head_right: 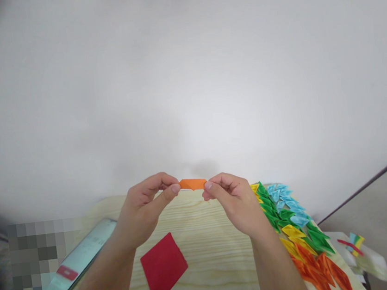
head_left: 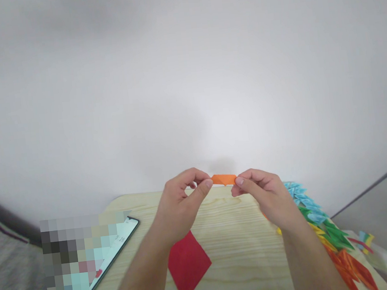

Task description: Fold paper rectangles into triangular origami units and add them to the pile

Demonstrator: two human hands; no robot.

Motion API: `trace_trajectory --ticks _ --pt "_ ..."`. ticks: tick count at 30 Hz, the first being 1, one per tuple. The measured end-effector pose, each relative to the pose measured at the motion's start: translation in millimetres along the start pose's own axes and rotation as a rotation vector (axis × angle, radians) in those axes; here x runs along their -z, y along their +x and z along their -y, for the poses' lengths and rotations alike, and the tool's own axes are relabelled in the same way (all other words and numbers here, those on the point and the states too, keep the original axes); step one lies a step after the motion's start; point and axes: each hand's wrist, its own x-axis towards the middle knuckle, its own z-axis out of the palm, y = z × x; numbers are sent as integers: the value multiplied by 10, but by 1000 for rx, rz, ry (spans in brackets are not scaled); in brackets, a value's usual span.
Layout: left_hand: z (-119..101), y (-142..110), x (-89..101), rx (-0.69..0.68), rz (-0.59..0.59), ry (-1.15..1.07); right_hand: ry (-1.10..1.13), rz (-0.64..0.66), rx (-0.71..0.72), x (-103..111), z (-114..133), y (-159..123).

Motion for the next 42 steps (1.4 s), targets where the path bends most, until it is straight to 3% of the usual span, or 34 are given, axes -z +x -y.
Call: trace_trajectory --ticks 7,13,25,42 --pt "-25 -30 -23 -50 -25 -13 261 87 -142 -75 4 15" --pt "-6 -15 -45 -26 -41 -10 169 101 -170 -132 32 6" --pt "-23 14 -80 70 -51 -55 5 -159 60 -253 -47 1" --pt "-27 9 -148 188 15 -148 -335 -190 384 -271 -27 -18"
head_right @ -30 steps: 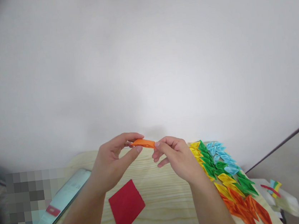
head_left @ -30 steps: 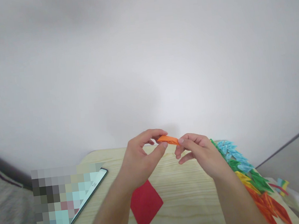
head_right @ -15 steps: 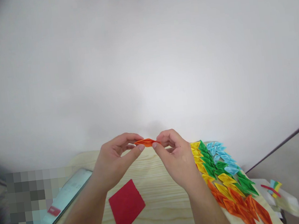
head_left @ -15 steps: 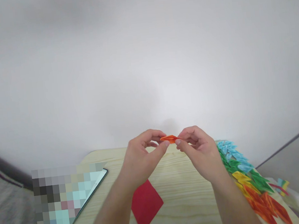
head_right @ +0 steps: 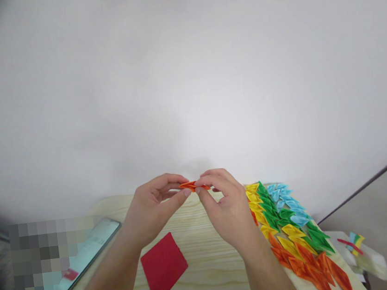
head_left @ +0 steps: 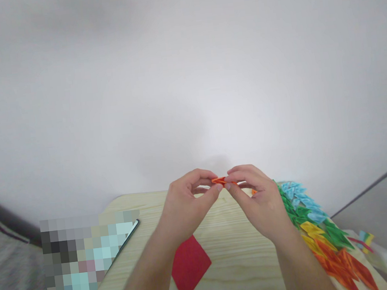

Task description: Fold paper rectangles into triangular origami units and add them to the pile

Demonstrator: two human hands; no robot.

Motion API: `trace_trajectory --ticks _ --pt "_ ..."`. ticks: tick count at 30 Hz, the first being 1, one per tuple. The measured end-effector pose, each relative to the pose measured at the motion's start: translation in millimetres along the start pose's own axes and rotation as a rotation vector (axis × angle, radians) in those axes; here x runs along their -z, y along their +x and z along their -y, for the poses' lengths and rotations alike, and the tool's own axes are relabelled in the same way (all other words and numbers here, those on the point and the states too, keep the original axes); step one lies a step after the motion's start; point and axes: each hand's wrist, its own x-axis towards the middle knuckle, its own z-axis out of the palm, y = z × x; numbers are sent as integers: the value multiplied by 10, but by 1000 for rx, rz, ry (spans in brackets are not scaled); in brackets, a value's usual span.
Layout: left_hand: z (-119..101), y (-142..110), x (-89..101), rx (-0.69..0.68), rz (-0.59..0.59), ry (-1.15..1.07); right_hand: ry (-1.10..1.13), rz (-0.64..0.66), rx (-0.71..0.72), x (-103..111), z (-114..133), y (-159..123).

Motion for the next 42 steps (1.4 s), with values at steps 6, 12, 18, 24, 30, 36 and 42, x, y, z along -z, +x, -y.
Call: trace_trajectory --ticks 6,12,18,24,30,36,42 --pt "43 7 -9 33 19 1 -69 -14 64 14 18 13" --pt "66 13 -11 49 66 -38 -123 13 91 37 33 15" --pt "70 14 -23 27 87 -37 -143 24 97 44 38 7" --pt "48 19 -38 7 76 34 -157 6 114 31 31 8" --pt "39 14 -76 -18 30 80 -188 -2 106 36 8 -1" --pt "55 18 -98 -19 16 101 -212 -2 105 23 -25 -11" --pt "67 20 -113 12 19 70 -238 -23 97 22 -41 -15"
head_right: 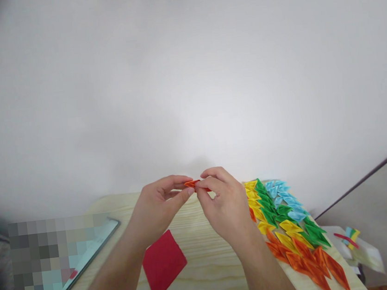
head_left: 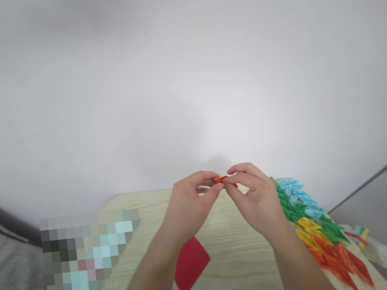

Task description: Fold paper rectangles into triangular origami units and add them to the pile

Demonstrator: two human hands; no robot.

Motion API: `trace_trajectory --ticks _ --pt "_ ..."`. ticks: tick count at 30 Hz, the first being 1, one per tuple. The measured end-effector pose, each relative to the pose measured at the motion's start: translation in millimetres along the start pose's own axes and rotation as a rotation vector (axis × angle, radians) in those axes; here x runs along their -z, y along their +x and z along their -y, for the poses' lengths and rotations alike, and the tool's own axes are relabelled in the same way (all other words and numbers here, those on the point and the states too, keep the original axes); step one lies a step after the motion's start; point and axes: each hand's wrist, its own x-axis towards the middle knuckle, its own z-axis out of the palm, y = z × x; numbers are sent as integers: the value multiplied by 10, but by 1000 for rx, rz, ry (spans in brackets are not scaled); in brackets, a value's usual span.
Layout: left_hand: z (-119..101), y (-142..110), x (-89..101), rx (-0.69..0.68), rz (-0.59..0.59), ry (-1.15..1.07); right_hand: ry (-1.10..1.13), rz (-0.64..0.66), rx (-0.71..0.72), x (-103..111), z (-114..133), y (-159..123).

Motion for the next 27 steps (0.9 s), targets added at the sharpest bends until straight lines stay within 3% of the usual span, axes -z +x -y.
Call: trace_trajectory --ticks 16,23,27 --pt "-38 12 -12 17 -22 -134 34 -63 5 -43 -22 31" --pt "-50 -17 -19 64 4 -126 47 30 -6 16 30 19" --pt "33 -171 -60 109 12 -165 27 71 -48 74 50 -116"
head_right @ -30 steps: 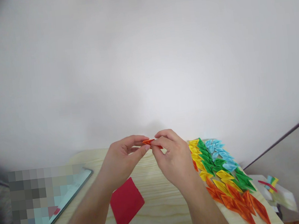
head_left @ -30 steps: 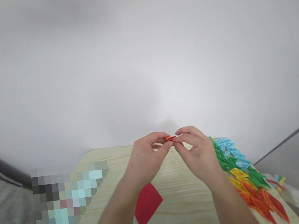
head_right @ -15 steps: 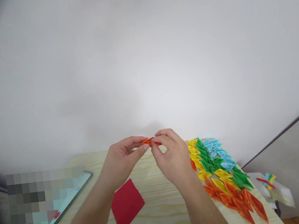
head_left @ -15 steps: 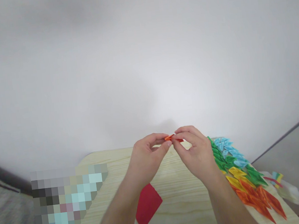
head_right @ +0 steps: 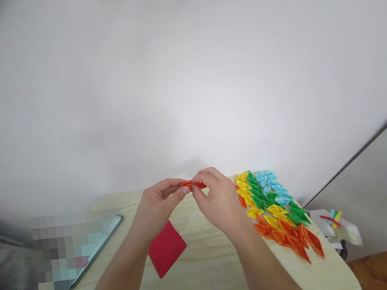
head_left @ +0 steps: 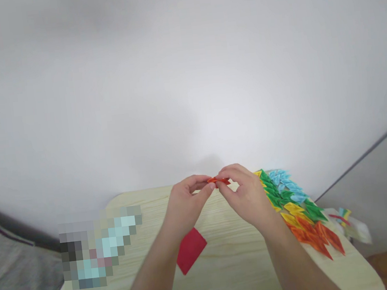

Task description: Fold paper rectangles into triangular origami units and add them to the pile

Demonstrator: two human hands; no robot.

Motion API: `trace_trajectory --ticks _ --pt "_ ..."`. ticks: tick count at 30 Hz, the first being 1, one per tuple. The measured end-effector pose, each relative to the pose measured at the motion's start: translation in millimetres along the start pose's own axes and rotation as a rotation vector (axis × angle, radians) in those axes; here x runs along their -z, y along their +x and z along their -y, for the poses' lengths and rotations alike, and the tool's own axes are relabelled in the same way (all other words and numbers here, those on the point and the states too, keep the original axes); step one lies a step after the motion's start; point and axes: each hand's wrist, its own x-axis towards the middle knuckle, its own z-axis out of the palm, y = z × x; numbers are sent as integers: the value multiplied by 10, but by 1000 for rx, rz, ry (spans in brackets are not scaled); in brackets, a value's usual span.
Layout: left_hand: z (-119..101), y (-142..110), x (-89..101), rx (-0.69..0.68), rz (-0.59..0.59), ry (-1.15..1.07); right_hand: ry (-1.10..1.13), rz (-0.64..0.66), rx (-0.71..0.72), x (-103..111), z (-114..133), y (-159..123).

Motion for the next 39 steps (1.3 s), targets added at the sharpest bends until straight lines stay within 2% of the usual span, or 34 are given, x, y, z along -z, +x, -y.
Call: trace_trajectory --ticks 9,14,19,22,26,29,31,33,39 --pt "506 -605 -257 186 21 -87 -30 53 -118 50 -63 -740" --pt "580 -837 -353 219 69 -67 -35 103 -133 125 -18 -1006" --pt "613 -1035 -373 172 99 75 -56 153 -160 232 -50 -1161" --pt "704 -1130 -237 116 52 217 -132 133 -241 375 -285 -1174" --pt "917 -1173 111 10 -37 405 -331 85 -433 593 -772 -1097" --pt "1104 -1188 354 -34 -62 523 -446 141 -542 634 -1052 -1057" --pt "1213 -1209 462 -112 -40 763 -496 196 -592 595 -1160 -1060" --pt "1295 -1233 525 -158 13 901 -535 240 -631 537 -1224 -1079" --pt "1394 -1230 578 -192 77 1008 -616 313 -712 447 -1331 -1130"
